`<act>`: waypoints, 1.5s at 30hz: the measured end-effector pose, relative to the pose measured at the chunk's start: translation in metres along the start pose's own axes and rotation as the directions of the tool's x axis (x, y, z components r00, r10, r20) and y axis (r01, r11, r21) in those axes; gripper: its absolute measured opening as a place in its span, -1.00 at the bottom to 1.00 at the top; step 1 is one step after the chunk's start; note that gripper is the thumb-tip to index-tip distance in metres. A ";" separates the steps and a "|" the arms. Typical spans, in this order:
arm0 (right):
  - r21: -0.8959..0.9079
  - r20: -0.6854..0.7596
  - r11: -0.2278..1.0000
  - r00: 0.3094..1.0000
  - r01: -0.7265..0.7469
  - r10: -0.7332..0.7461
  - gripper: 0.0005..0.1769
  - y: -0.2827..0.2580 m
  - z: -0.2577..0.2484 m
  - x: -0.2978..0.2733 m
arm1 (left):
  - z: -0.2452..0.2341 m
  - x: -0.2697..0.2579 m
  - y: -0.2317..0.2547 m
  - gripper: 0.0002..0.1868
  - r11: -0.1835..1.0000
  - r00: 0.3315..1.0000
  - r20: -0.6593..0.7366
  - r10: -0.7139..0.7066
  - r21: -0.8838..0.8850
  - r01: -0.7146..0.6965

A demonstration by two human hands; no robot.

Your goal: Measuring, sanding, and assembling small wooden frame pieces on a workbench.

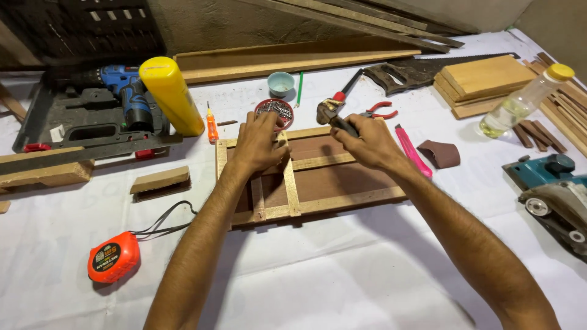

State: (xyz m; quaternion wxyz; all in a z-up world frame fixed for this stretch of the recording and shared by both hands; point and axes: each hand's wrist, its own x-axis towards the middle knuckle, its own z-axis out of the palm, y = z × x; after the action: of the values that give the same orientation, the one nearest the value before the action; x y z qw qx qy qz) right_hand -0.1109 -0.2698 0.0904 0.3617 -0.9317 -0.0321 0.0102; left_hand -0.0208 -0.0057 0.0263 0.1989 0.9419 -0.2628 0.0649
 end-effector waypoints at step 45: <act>-0.411 -0.446 0.911 0.865 0.030 -0.229 -0.33 0.191 -0.079 -0.087 | 0.073 0.043 0.260 -0.46 0.912 0.907 0.155 0.392 -0.190 -0.362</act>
State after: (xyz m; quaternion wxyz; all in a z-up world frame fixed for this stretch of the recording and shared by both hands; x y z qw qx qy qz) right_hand -0.1848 -0.4698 0.0192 0.1651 -0.9528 -0.0057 -0.2547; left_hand -0.1185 -0.2590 0.0583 0.2304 0.8563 -0.4623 -0.0087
